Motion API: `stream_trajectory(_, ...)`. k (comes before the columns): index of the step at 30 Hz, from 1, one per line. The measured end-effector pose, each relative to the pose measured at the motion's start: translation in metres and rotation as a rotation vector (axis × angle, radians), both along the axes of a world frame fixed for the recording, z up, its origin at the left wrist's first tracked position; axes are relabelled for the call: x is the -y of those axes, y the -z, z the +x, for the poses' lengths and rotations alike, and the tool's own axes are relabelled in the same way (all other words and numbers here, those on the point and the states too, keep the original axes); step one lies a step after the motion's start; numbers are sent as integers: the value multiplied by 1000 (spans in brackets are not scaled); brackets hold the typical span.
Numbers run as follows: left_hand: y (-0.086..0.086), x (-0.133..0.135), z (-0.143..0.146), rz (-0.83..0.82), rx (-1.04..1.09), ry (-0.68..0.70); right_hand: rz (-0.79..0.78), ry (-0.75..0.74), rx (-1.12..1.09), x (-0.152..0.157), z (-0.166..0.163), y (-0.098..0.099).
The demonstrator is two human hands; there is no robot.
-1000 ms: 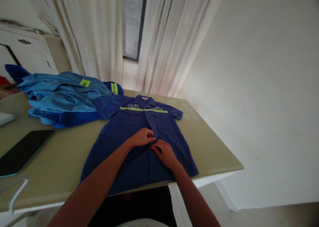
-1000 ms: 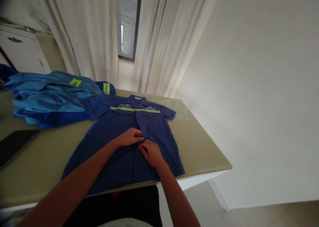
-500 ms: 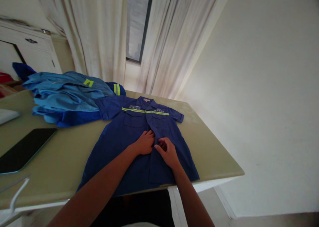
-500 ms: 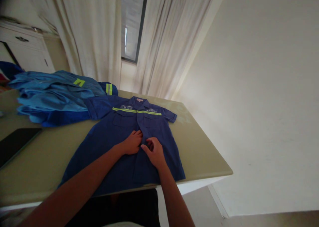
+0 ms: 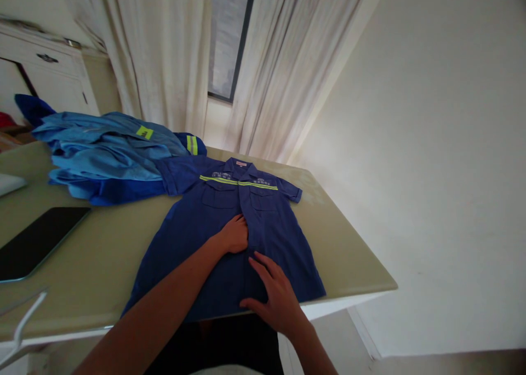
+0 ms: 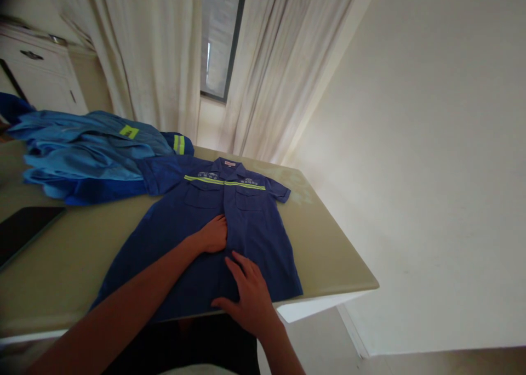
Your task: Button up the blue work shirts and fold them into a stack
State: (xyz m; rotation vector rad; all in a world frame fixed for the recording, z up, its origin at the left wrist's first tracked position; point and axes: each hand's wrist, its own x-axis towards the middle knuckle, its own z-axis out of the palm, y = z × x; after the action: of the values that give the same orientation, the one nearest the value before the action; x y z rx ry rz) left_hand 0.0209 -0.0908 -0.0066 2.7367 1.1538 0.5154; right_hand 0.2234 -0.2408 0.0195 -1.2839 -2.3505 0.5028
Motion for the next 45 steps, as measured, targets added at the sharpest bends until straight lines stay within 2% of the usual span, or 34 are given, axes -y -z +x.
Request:
stream_trajectory(4,0,2,-1,22,24,12,93,-85,21,5,12,4)
stream_trajectory(9,-1,1,-1,4,-15,15,167,-60,-51,5,19,3)
stream_trajectory(11,-1,1,-1,-1,-42,19,138,-52,-118,8,21,-2)
stream_trajectory(16,-1,3,-1,32,-39,15,-60,-159,-175,7,23,-29)
stream_trajectory(19,-2,5,-2,41,-56,20,5,-46,-231,-20,16,-50)
stream_trajectory(22,-7,10,-1,17,-87,10,85,56,-163,-69,-8,-66)
stream_trajectory(24,-11,17,1,-1,-101,0,101,140,-51,-106,-33,-69)
stream_trajectory(26,-14,26,4,-15,-110,-12,66,260,91,-140,-60,-63)
stream_trajectory(29,-15,42,7,-26,-126,-10,-2,345,264,-173,-92,-45)
stream_trajectory(31,-13,49,7,-33,-145,-1,10,367,299,-183,-101,-31)
stream_trajectory(34,-14,50,8,-48,-155,-14,31,389,253,-191,-98,-17)
stream_trajectory(37,-24,37,11,-108,-156,-43,-37,426,139,-202,-83,-11)
stream_trajectory(41,-43,0,8,-281,-132,-79,-113,462,-54,-221,-66,-6)
stream_trajectory(43,-43,-18,1,-349,23,-110,-136,468,-129,-228,-60,-2)
stream_trajectory(45,-34,-32,-9,-333,244,-235,-165,465,-206,-232,-56,1)
